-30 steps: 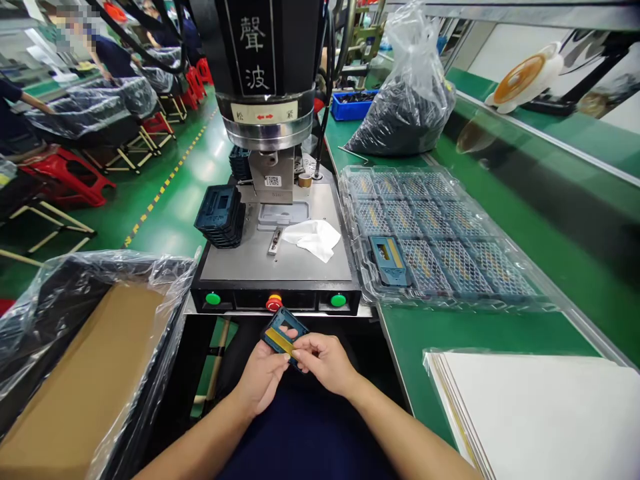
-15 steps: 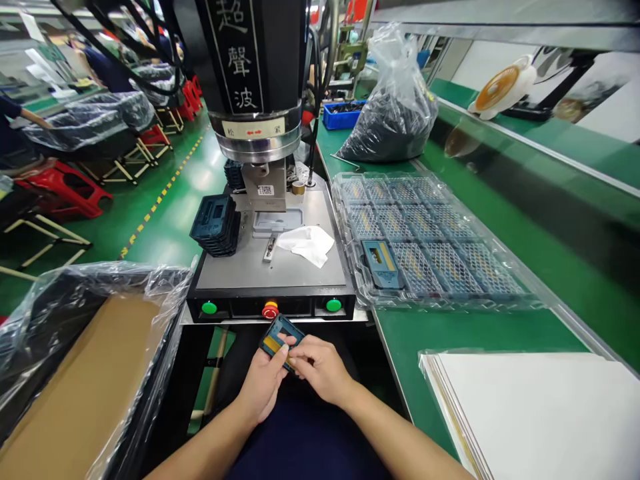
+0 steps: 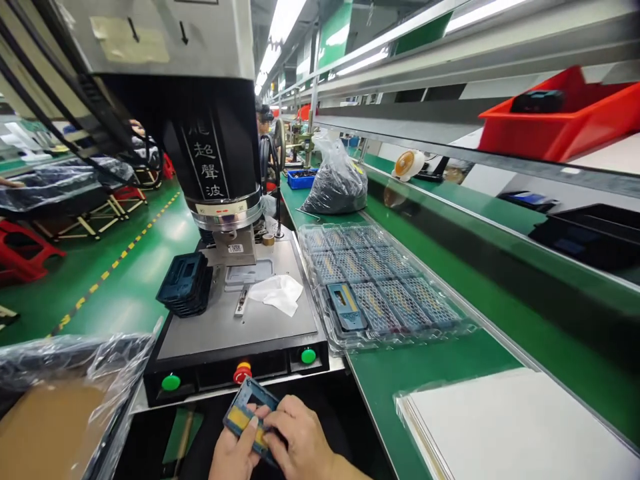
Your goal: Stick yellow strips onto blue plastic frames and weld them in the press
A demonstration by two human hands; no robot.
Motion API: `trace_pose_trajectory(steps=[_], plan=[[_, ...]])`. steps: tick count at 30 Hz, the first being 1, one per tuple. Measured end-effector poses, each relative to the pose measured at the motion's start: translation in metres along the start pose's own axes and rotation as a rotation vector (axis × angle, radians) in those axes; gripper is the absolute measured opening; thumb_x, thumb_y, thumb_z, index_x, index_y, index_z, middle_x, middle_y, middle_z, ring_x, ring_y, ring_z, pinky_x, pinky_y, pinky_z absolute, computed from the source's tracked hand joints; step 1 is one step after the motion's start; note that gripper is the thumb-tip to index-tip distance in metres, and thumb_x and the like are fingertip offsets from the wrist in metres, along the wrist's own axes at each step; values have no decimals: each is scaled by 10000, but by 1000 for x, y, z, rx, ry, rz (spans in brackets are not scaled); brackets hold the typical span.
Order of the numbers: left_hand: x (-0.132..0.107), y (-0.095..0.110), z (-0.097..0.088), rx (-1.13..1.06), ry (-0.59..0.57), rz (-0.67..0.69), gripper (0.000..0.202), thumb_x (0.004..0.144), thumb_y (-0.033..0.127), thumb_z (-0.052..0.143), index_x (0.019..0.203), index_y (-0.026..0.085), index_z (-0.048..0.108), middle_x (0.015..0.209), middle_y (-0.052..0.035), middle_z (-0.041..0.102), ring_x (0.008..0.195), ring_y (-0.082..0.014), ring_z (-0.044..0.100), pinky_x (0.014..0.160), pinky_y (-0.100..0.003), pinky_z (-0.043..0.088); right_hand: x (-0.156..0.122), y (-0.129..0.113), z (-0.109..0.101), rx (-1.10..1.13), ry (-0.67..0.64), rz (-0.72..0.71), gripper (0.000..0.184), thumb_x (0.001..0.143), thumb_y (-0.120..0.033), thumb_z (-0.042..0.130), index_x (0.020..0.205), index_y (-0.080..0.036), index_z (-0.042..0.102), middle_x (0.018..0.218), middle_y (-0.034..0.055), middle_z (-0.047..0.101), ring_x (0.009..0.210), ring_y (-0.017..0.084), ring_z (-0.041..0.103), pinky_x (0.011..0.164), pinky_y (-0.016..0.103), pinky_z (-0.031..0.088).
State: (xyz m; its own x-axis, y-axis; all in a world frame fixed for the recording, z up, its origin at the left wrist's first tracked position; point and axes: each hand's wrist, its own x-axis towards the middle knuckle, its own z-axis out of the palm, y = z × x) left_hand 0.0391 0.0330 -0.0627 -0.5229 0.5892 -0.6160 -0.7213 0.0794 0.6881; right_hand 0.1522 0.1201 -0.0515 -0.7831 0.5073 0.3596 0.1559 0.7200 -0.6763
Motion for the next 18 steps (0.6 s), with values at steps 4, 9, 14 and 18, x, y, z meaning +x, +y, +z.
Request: trace_pose_trajectory(steps=[4,9,14,18], plan=[[5,3,-4,-8,22,18,553,550,368,781,1035,206,570,958,-77,700,1036,-305,619,847,-415,518,0,11,2,-82,38,-143,712,683,-528,638,1278,-185,447,1202,167,515,1059,319,518,883,444,457],[17,-5,-17,-68,0,-25,475,566,325,757,1000,259,574,1007,-67,706,1190,-316,518,882,-405,513,-4,26,13,-121,-42,-149,838,665,-546,642,1356,-172,349,1296,188,456,1141,334,478,932,442,440],[20,-3,-27,-85,-44,-63,433,573,336,751,978,267,614,987,-52,718,1230,-319,477,901,-402,510,0,9,-2,-25,-112,-71,788,631,-418,652,1328,-156,395,1306,172,434,1172,319,444,987,435,392],[6,5,-23,-77,-53,-75,491,595,313,759,1053,259,594,988,-36,717,1178,-279,533,922,-381,500,4,-6,-16,22,-120,-60,742,654,-414,638,1307,-137,418,1306,174,421,1175,309,427,1015,441,355]])
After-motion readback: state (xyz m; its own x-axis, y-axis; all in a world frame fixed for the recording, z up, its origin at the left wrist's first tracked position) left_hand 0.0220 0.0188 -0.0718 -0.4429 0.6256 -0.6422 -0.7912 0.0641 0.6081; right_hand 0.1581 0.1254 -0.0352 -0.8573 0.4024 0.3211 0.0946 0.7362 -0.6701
